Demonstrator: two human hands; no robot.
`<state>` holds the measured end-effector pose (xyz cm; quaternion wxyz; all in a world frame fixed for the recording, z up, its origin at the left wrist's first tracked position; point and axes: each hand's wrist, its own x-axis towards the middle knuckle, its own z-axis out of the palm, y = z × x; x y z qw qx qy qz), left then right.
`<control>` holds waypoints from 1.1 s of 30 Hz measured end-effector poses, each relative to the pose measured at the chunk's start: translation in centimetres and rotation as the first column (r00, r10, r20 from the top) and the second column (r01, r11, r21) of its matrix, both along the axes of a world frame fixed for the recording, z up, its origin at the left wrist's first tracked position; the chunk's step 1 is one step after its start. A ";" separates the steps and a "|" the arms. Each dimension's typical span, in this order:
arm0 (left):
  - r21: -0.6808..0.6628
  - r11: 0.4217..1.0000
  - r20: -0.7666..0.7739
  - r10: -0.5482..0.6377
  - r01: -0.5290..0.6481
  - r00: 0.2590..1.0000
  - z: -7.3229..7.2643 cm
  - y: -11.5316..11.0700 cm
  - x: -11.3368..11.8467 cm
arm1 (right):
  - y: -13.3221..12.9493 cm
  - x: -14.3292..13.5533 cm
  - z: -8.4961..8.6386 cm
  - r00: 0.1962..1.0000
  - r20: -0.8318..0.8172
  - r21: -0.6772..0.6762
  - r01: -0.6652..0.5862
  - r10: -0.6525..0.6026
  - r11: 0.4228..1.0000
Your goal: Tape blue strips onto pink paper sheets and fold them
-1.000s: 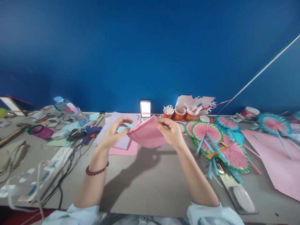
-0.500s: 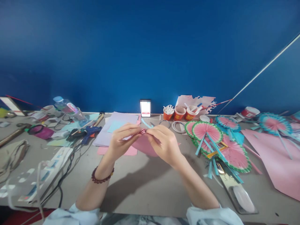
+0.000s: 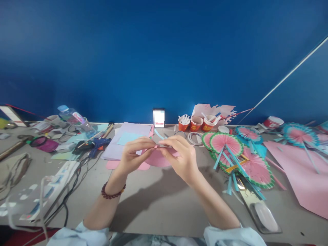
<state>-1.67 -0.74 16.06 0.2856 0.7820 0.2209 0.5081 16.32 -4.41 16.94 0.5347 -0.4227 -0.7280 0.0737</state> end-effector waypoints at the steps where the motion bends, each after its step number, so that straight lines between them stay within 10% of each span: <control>1: 0.004 1.000 -0.002 0.005 -0.005 1.000 -0.1 0.0 0.0 | 0.0 0.0 0.0 1.000 -0.003 -0.001 -0.009 0.009 1.000; 33: -0.061 0.994 -0.037 0.089 -0.091 0.995 -0.4 -0.4 1.3 | 1.3 -0.1 -0.8 0.952 -0.285 -0.260 -0.185 0.107 0.948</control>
